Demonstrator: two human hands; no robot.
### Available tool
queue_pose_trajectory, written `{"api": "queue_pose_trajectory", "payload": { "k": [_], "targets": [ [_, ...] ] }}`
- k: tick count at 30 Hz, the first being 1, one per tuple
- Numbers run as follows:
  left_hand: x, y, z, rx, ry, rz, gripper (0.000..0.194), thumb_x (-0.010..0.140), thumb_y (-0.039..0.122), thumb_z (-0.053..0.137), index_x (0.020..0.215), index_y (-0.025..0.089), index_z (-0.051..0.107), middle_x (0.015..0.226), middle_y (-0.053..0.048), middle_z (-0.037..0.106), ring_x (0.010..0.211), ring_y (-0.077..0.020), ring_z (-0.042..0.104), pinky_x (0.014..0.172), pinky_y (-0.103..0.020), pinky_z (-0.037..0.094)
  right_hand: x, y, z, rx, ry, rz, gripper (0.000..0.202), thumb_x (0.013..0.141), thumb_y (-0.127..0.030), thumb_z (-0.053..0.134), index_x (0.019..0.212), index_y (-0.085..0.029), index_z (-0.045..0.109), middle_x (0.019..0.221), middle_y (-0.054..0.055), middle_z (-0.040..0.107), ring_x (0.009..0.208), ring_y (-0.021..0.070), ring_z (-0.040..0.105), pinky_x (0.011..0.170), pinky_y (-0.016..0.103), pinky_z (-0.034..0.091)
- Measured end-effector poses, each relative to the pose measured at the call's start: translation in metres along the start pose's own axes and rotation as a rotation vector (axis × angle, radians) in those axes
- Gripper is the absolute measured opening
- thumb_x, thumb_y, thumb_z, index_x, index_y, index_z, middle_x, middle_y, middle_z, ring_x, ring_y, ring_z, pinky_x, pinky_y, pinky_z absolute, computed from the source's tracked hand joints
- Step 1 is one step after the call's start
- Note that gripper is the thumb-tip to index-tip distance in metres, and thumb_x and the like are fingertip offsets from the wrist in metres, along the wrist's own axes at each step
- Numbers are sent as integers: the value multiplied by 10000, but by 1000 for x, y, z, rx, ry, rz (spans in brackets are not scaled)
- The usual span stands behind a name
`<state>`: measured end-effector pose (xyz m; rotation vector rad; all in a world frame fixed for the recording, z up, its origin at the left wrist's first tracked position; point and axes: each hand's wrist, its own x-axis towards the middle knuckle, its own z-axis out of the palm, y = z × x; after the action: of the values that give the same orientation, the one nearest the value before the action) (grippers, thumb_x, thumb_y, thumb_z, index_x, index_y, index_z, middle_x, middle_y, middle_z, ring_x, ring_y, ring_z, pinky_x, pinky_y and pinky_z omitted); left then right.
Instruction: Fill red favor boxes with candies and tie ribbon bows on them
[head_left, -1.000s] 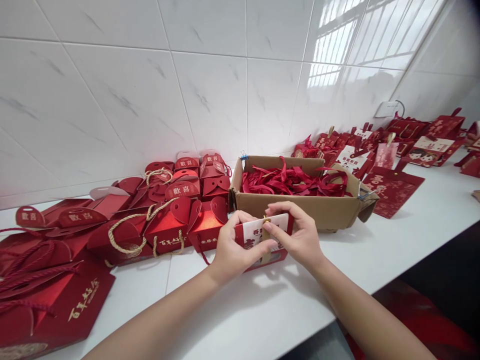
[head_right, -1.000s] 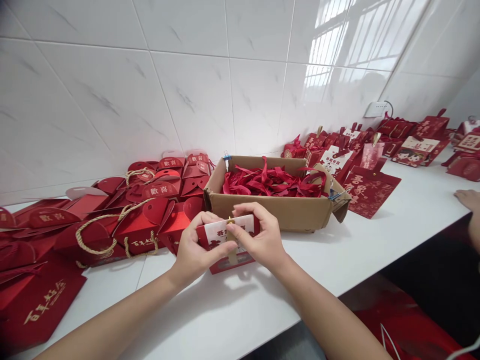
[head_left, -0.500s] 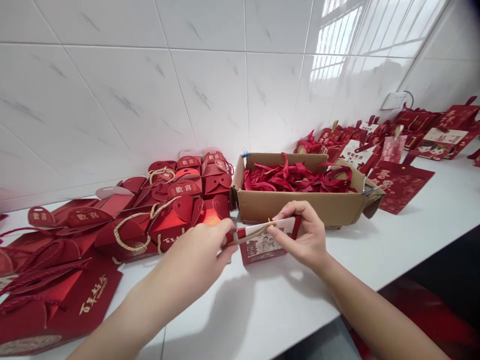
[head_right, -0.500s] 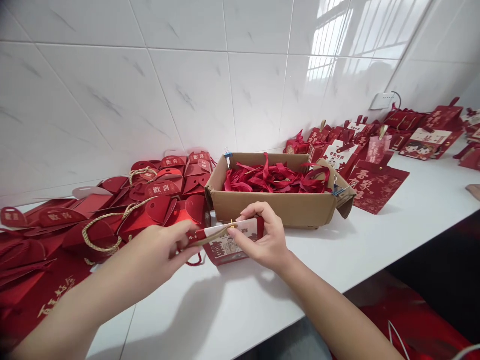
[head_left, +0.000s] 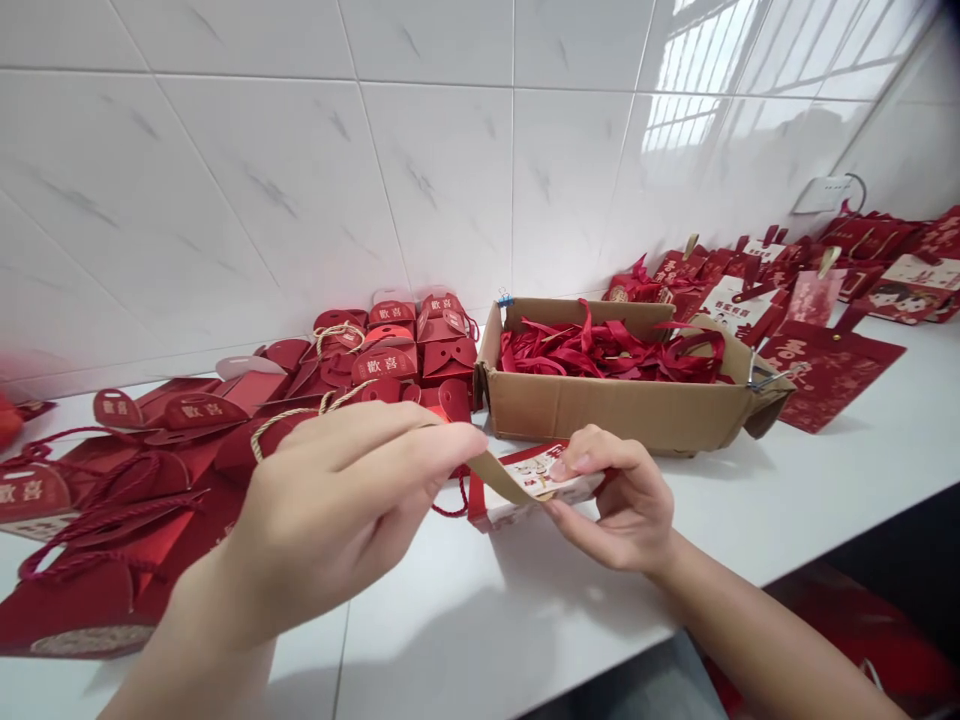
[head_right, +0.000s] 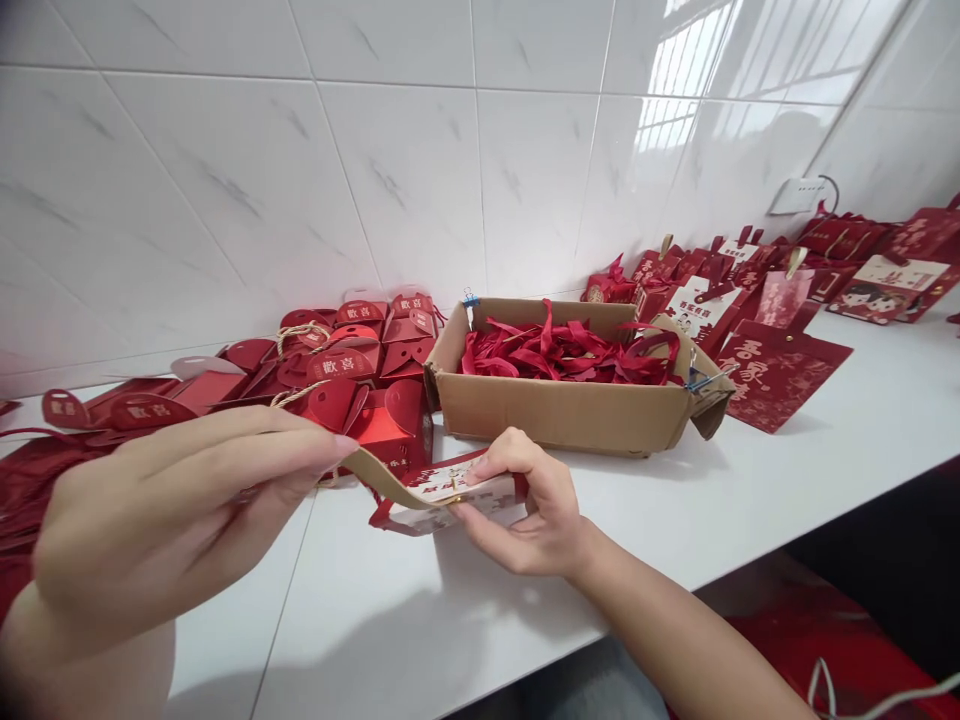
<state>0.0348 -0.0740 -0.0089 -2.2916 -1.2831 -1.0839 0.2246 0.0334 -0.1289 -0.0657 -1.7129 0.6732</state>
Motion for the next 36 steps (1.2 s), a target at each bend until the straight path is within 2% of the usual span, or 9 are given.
{"api": "queue_pose_trajectory", "payload": {
  "k": [5, 11, 14, 16, 18, 20, 22, 29, 36],
  "targets": [
    [2, -10, -8, -122, -217, 36, 397, 785, 50, 516, 1106, 250, 634, 880, -15, 716, 792, -169, 657, 705, -261, 535, 3, 2, -2, -26, -1, -40, 436, 679, -61, 669, 1035, -261, 514, 774, 22, 588, 630, 163, 538, 552, 316, 445],
    [0, -25, 14, 175, -106, 212, 354, 832, 53, 538, 1092, 249, 677, 1158, -106, 613, 1092, -252, 557, 912, -446, 468, 4, 1, 0, 6, -12, -113, 463, 663, -20, 660, 1057, -224, 526, 800, 31, 604, 647, 161, 548, 560, 316, 442],
    [1, -20, 31, 148, -72, 41, 327, 851, 102, 544, 1068, 283, 710, 976, -97, 609, 980, -241, 570, 819, -437, 510, 4, 1, 1, 25, -16, -116, 474, 657, -3, 660, 1060, -216, 530, 813, 38, 607, 657, 161, 547, 562, 316, 440],
    [1, -12, 39, -144, -110, -197, 264, 856, 151, 564, 1046, 247, 722, 851, -63, 629, 771, -165, 612, 652, -301, 547, 3, 1, 1, 28, -15, -117, 472, 657, -4, 665, 1058, -214, 533, 815, 38, 605, 661, 162, 545, 568, 320, 442],
    [1, -3, 46, -518, -155, -492, 188, 836, 231, 620, 977, 187, 735, 765, -43, 653, 581, -110, 599, 470, -202, 502, 2, 2, 1, 30, -15, -113, 473, 653, -5, 673, 1055, -211, 534, 814, 38, 605, 670, 166, 551, 580, 326, 448],
    [2, 4, 50, -812, -196, -741, 201, 791, 315, 682, 904, 159, 739, 658, -25, 651, 472, -92, 561, 374, -174, 443, 2, 3, 1, 33, -19, -109, 475, 652, -2, 676, 1053, -211, 533, 810, 36, 606, 673, 167, 557, 585, 327, 454],
    [2, 7, 54, -982, -233, -868, 229, 758, 343, 716, 884, 154, 742, 584, -13, 631, 444, -94, 549, 361, -171, 430, 2, 3, 0, 33, -22, -101, 474, 657, -2, 674, 1054, -219, 530, 809, 31, 605, 673, 164, 559, 581, 322, 457],
    [0, 6, 55, -981, -286, -896, 270, 683, 336, 782, 892, 166, 768, 704, -56, 698, 599, -187, 674, 490, -254, 555, 3, 2, 0, 52, -16, -91, 464, 662, 0, 669, 1047, -219, 527, 799, 21, 583, 673, 156, 548, 579, 309, 458],
    [1, 3, 56, -950, -299, -907, 273, 748, 364, 720, 931, 164, 759, 673, -49, 678, 511, -139, 619, 412, -207, 495, 1, 4, -1, 36, -17, -83, 430, 683, -32, 668, 1039, -227, 526, 818, 34, 606, 675, 167, 564, 580, 317, 464]
  ]
}}
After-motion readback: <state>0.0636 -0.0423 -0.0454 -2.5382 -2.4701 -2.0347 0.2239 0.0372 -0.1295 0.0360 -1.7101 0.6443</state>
